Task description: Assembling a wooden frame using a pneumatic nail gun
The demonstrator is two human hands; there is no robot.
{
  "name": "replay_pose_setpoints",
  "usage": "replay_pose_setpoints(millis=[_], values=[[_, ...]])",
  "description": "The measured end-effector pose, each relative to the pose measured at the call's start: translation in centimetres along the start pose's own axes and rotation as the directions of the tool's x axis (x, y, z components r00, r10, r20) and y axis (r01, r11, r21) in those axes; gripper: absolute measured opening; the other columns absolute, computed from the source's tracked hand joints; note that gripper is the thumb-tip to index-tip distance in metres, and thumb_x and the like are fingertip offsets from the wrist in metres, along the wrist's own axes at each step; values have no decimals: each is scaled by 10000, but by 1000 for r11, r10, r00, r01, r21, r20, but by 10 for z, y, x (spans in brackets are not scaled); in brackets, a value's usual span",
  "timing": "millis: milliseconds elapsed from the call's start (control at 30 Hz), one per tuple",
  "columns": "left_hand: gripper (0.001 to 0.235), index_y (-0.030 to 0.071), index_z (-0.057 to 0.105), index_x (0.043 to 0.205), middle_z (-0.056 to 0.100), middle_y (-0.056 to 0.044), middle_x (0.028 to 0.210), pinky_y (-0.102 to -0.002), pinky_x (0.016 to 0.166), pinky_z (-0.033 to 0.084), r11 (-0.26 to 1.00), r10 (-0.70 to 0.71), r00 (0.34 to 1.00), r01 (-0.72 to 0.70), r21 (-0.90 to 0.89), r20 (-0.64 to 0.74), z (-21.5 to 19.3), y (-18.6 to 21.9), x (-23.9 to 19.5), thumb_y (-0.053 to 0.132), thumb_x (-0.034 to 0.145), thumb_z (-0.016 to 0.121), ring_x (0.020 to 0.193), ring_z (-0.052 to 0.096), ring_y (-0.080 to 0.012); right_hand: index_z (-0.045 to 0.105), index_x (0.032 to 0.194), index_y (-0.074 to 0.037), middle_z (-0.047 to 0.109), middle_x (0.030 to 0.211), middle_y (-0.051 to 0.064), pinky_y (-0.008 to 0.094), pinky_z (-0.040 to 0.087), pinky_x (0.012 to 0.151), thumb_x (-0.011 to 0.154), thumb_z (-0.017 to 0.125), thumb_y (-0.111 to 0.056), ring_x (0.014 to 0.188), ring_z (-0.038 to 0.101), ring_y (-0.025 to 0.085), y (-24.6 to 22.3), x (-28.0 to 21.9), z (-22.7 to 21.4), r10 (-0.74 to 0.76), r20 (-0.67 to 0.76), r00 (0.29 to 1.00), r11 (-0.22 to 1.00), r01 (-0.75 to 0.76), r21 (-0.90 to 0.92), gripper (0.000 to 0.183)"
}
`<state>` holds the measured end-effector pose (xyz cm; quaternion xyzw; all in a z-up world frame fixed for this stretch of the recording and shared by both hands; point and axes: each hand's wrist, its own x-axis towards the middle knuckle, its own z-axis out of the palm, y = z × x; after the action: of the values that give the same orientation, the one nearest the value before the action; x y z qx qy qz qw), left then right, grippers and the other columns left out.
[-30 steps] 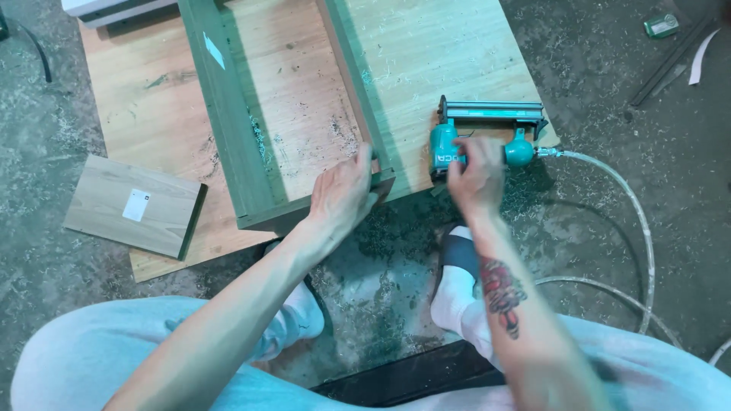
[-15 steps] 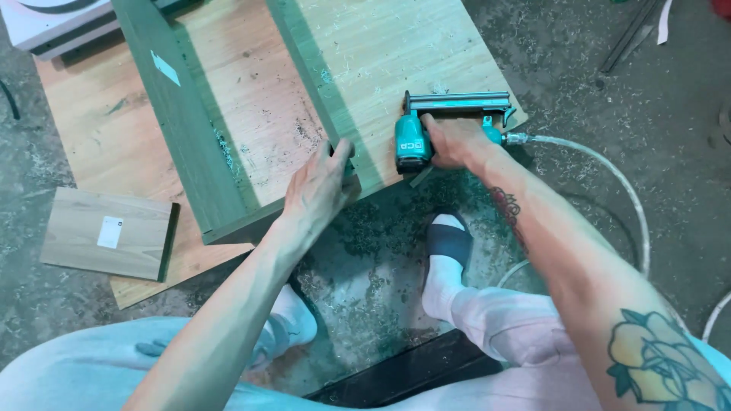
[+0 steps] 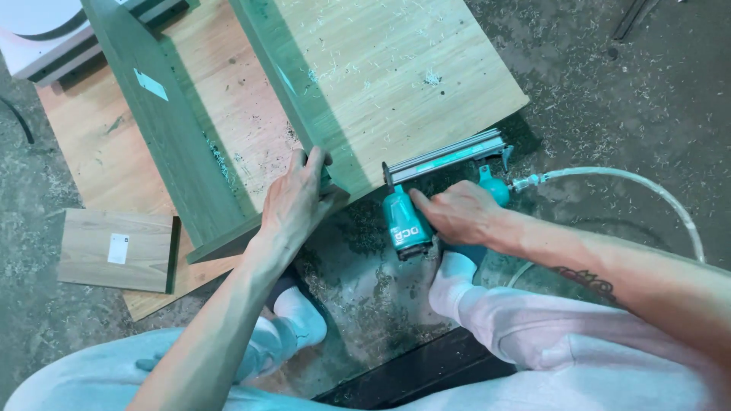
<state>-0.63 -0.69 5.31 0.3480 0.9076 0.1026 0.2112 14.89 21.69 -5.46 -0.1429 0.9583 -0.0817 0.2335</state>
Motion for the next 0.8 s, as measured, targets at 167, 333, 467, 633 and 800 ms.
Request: replay_pose_setpoints(millis=[167,333,467,633,800], values=[[548,138,449,1301,529,-231,1081,-676,780,569,998,-45,996,47,-33,71,-3,0,3,83,831,726,881,670,-616,386,1486,8,791,846,101,461,620,720,742,829,-320,832,789,277,-20,7,23,-71,-95,993,997,69,-28,926],[515,121,459,1294,521,-228,1069,-669,763,565,1000,-20,996,20,-1,84,5,-7,7,66,854,721,903,668,-614,410,1476,33,773,786,125,472,612,677,668,868,-351,749,780,308,-31,4,32,-139,-181,974,990,138,-17,1005],[494,135,455,1286,600,-248,1040,-662,805,535,993,-62,988,76,-92,140,3,-6,12,135,871,722,955,670,-586,447,1449,9,760,742,107,446,607,633,639,864,-347,700,774,290,-33,6,45,-178,-239,955,984,167,-65,979],[939,128,131,1612,397,-385,1532,-718,1088,373,864,-249,955,293,-409,159,-28,15,15,373,896,687,1281,555,-548,476,1434,-9,750,709,73,435,586,574,672,790,-324,663,769,280,-35,8,53,-176,-258,950,984,163,-69,882],[1036,-55,324,1540,512,-375,1416,-675,1073,397,804,-502,832,549,-226,235,0,-9,42,601,846,726,1347,495,-520,502,1408,16,738,666,109,473,573,543,693,733,-247,629,763,312,-39,27,120,-177,-312,933,983,186,-3,796]])
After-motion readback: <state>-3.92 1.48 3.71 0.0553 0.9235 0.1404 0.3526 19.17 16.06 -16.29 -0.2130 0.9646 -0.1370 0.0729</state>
